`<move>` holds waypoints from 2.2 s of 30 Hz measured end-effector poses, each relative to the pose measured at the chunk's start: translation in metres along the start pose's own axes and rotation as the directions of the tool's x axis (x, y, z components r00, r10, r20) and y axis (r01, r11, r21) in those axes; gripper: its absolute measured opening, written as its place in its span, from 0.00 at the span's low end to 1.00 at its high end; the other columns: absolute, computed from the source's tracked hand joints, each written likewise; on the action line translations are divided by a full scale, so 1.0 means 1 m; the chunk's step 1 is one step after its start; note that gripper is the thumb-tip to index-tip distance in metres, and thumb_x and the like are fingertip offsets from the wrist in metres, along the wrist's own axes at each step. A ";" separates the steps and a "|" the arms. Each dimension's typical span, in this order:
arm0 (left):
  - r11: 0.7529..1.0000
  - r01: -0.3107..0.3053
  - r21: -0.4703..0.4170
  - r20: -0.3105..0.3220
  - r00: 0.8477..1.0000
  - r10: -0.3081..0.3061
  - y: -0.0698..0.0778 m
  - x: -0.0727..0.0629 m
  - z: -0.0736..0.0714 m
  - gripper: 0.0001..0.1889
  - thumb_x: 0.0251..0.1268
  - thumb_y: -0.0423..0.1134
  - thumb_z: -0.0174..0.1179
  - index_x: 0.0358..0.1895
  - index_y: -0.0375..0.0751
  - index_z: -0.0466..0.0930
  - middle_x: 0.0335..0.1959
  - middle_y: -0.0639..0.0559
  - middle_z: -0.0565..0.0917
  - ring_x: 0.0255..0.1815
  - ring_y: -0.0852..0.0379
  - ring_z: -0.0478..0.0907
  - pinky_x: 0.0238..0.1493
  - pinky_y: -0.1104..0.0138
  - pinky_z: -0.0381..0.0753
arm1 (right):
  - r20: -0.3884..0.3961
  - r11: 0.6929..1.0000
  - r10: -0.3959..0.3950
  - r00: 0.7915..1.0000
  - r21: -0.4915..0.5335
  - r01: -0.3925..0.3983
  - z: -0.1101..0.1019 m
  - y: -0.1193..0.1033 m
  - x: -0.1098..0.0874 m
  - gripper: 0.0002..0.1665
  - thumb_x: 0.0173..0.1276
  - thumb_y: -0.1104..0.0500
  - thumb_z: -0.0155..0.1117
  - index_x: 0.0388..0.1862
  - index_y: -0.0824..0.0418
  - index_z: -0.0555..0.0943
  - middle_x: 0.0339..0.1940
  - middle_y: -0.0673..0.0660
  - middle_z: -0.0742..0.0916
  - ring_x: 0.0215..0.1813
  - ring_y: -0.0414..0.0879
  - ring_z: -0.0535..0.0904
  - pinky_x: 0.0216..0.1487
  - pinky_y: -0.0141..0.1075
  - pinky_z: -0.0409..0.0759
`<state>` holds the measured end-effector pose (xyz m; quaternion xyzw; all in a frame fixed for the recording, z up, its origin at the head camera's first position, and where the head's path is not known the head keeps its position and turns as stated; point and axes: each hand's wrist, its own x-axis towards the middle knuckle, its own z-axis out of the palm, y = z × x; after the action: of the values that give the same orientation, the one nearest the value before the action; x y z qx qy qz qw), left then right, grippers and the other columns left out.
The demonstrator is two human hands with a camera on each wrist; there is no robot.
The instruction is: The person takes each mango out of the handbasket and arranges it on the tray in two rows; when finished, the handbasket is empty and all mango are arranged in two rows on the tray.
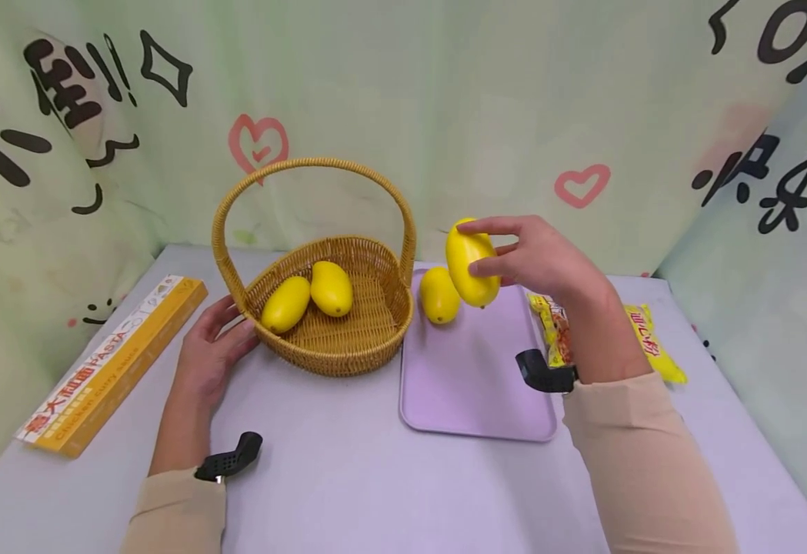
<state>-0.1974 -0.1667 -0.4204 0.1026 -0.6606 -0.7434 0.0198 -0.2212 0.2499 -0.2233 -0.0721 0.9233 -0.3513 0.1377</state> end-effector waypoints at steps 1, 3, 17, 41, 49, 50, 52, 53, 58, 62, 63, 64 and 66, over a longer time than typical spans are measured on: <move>1.000 0.002 0.000 -0.004 1.000 -0.002 0.001 0.000 0.001 0.36 0.70 0.41 0.68 0.78 0.59 0.66 0.77 0.52 0.69 0.75 0.52 0.71 0.67 0.66 0.80 | -0.003 1.000 0.009 1.000 -0.001 -0.009 -0.002 0.002 0.001 0.36 0.75 0.52 0.66 0.79 0.47 0.69 0.72 0.63 0.77 0.70 0.61 0.77 0.65 0.53 0.84; 1.000 0.010 -0.002 -0.009 1.000 -0.010 0.002 0.001 0.001 0.36 0.70 0.41 0.69 0.78 0.59 0.66 0.78 0.52 0.69 0.75 0.52 0.71 0.67 0.66 0.80 | -0.002 1.000 0.021 1.000 0.000 -0.021 -0.004 0.009 0.005 0.36 0.75 0.52 0.66 0.80 0.48 0.68 0.73 0.64 0.75 0.68 0.61 0.78 0.65 0.53 0.84; 1.000 0.011 -0.008 -0.010 1.000 -0.011 0.002 0.001 0.001 0.35 0.71 0.39 0.68 0.78 0.59 0.66 0.77 0.52 0.69 0.75 0.52 0.71 0.65 0.68 0.80 | 0.015 0.995 0.101 0.995 0.016 -0.101 0.003 0.068 0.038 0.37 0.76 0.52 0.65 0.81 0.49 0.66 0.82 0.68 0.62 0.71 0.64 0.71 0.66 0.56 0.82; 1.000 0.000 -0.019 -0.010 1.000 -0.001 -0.003 0.003 0.000 0.35 0.69 0.40 0.69 0.77 0.59 0.67 0.76 0.52 0.70 0.72 0.54 0.73 0.64 0.68 0.82 | 0.051 0.952 0.301 0.952 -0.077 -0.297 0.032 0.107 0.073 0.37 0.75 0.54 0.64 0.81 0.55 0.65 0.81 0.74 0.58 0.68 0.67 0.67 0.69 0.55 0.79; 1.000 0.001 -0.030 -0.013 1.000 -0.001 -0.004 0.004 0.000 0.36 0.69 0.39 0.70 0.78 0.58 0.67 0.76 0.51 0.70 0.73 0.53 0.73 0.64 0.67 0.81 | -0.046 0.938 0.339 0.940 -0.057 -0.341 0.039 0.108 0.080 0.40 0.73 0.51 0.66 0.81 0.53 0.65 0.80 0.75 0.58 0.70 0.69 0.64 0.73 0.58 0.74; 1.000 0.000 -0.030 -0.012 1.000 0.000 -0.004 0.004 0.000 0.36 0.69 0.39 0.69 0.78 0.58 0.67 0.76 0.51 0.70 0.73 0.53 0.73 0.65 0.67 0.81 | -0.050 0.938 0.341 0.939 -0.055 -0.344 0.040 0.107 0.080 0.41 0.73 0.51 0.66 0.82 0.53 0.64 0.80 0.75 0.58 0.71 0.70 0.63 0.74 0.59 0.73; 1.000 -0.002 -0.029 -0.009 1.000 0.002 -0.003 0.004 0.000 0.36 0.69 0.39 0.69 0.78 0.58 0.67 0.77 0.51 0.69 0.73 0.52 0.72 0.65 0.66 0.81 | -0.052 0.938 0.338 0.940 -0.059 -0.341 0.040 0.106 0.081 0.41 0.73 0.51 0.66 0.82 0.53 0.64 0.80 0.76 0.58 0.72 0.71 0.63 0.75 0.60 0.72; 1.000 -0.002 -0.028 -0.008 1.000 0.001 -0.003 0.004 0.000 0.36 0.69 0.39 0.69 0.78 0.59 0.67 0.77 0.51 0.69 0.74 0.52 0.72 0.65 0.66 0.81 | -0.052 0.938 0.340 0.939 -0.059 -0.343 0.041 0.105 0.081 0.41 0.73 0.52 0.66 0.82 0.53 0.64 0.80 0.76 0.58 0.72 0.71 0.63 0.74 0.59 0.73; 1.000 0.002 -0.027 -0.008 1.000 -0.002 -0.003 0.004 -0.001 0.36 0.69 0.38 0.69 0.78 0.59 0.67 0.77 0.51 0.69 0.73 0.52 0.72 0.65 0.66 0.81 | -0.051 0.936 0.343 0.938 -0.066 -0.346 0.042 0.104 0.083 0.41 0.73 0.50 0.67 0.82 0.53 0.64 0.79 0.76 0.59 0.70 0.69 0.65 0.71 0.56 0.77; 1.000 0.004 -0.030 -0.009 1.000 -0.004 -0.003 0.004 0.000 0.36 0.69 0.39 0.69 0.78 0.59 0.67 0.77 0.51 0.69 0.73 0.52 0.72 0.65 0.66 0.81 | -0.064 0.938 0.335 0.940 -0.072 -0.339 0.043 0.102 0.082 0.41 0.73 0.49 0.66 0.81 0.53 0.65 0.79 0.76 0.60 0.68 0.69 0.67 0.69 0.55 0.78; 1.000 0.005 -0.029 -0.010 1.000 -0.005 -0.003 0.003 0.000 0.36 0.69 0.39 0.69 0.78 0.59 0.67 0.76 0.51 0.69 0.73 0.53 0.72 0.65 0.67 0.81 | -0.067 0.938 0.336 0.940 -0.072 -0.340 0.043 0.102 0.082 0.41 0.73 0.49 0.66 0.81 0.53 0.65 0.78 0.76 0.61 0.67 0.69 0.67 0.69 0.55 0.78; 1.000 0.006 -0.028 -0.010 1.000 -0.006 -0.003 0.003 0.000 0.36 0.69 0.39 0.69 0.78 0.59 0.67 0.76 0.51 0.69 0.73 0.53 0.72 0.65 0.67 0.81 | -0.070 0.936 0.340 0.938 -0.068 -0.344 0.043 0.101 0.081 0.41 0.73 0.48 0.66 0.81 0.53 0.65 0.79 0.76 0.61 0.67 0.69 0.67 0.69 0.55 0.78; 1.000 0.007 -0.026 -0.010 1.000 -0.007 -0.003 0.003 0.000 0.35 0.69 0.39 0.69 0.77 0.59 0.67 0.76 0.52 0.70 0.73 0.53 0.72 0.64 0.67 0.81 | -0.072 0.936 0.339 0.938 -0.070 -0.344 0.043 0.101 0.080 0.42 0.73 0.47 0.66 0.82 0.53 0.64 0.79 0.76 0.61 0.68 0.69 0.66 0.71 0.57 0.76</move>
<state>-0.1998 -0.1666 -0.4241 0.1085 -0.6504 -0.7515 0.0218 -0.2880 0.2794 -0.3375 0.0941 0.9390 -0.2859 0.1661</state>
